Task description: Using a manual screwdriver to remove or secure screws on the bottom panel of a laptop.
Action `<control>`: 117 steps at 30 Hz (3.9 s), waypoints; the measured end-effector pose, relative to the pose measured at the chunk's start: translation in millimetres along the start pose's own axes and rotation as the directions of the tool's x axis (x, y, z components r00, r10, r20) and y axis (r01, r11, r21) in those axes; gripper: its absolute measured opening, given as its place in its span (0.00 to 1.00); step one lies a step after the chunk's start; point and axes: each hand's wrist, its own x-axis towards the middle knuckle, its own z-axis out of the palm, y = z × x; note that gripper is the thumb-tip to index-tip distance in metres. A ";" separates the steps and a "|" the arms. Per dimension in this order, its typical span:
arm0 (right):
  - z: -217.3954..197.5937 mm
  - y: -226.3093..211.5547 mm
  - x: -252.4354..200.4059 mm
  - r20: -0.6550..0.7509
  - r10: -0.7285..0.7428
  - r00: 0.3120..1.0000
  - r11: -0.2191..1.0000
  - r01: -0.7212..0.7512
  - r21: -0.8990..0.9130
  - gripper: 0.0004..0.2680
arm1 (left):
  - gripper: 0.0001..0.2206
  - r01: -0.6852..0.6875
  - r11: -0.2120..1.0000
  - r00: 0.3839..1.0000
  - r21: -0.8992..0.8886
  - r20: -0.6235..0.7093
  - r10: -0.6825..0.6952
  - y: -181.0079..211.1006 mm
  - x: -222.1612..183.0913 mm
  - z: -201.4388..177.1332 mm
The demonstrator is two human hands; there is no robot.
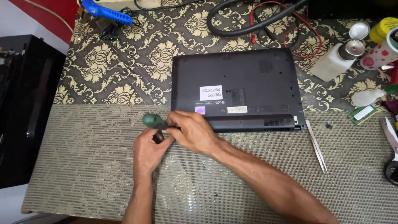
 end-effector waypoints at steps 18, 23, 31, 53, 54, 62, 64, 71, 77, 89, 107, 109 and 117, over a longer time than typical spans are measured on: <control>-4.6 -0.1 -0.2 0.006 0.003 1.000 0.995 -0.004 0.100 0.03 | 0.15 -0.038 0.999 0.999 0.019 0.018 0.038 2.0 1.5 -4.9; -2.9 -2.3 2.6 -0.028 0.041 0.999 0.993 -0.038 0.110 0.05 | 0.14 -0.022 1.000 1.000 0.006 0.008 0.022 12.2 -0.6 -7.9; -11.6 -17.1 4.4 0.059 0.034 0.998 0.980 -0.045 0.194 0.07 | 0.15 -0.034 0.999 0.999 0.033 -0.006 0.034 23.3 -3.2 -10.8; -81.2 -93.5 3.7 -0.144 0.448 0.882 0.852 -0.373 0.366 0.15 | 0.23 0.086 0.990 0.994 -0.110 0.076 -0.078 45.8 -10.0 -23.7; -93.5 -93.7 0.2 -0.076 0.613 0.787 0.743 -0.540 0.396 0.22 | 0.22 0.149 0.987 0.986 -0.064 0.082 -0.143 48.0 -9.3 -23.5; -128.8 -36.4 -67.1 -0.288 0.535 0.794 0.754 -0.295 0.587 0.19 | 0.17 -0.177 0.929 0.913 -0.324 0.299 0.278 131.8 -15.5 -5.4; -129.4 -20.3 -78.7 -0.331 0.478 0.814 0.746 -0.176 0.643 0.19 | 0.16 -0.199 0.886 0.887 -0.419 0.307 0.344 141.8 -15.7 5.4; -129.5 -7.5 -93.9 -0.336 0.518 0.787 0.713 -0.180 0.678 0.19 | 0.08 -0.161 0.807 0.915 -0.568 0.220 0.337 117.1 -14.2 42.9; -128.1 -19.1 -89.9 -0.373 0.436 0.819 0.749 -0.101 0.655 0.24 | 0.07 -0.127 0.773 0.923 -0.622 0.211 0.321 108.0 -12.8 39.9; -130.8 -16.0 -94.8 -0.373 0.463 0.804 0.603 0.022 0.797 0.29 | 0.05 -0.175 0.861 0.884 -0.478 0.308 0.351 106.7 -15.8 35.8; -123.5 -12.9 -98.5 -0.390 0.520 0.760 0.640 -0.045 0.767 0.28 | 0.06 -0.491 0.788 0.831 -0.372 0.070 0.551 96.8 -17.8 48.6; -123.2 -12.7 -99.9 -0.382 0.526 0.759 0.633 -0.050 0.772 0.29 | 0.06 -0.461 0.811 0.855 -0.359 0.063 0.514 96.7 -17.2 47.7; -134.9 -12.6 -98.5 -0.571 0.422 0.704 0.816 -0.020 0.578 0.40 | 0.05 -0.116 0.691 0.896 -0.714 0.225 0.383 96.8 -11.2 44.5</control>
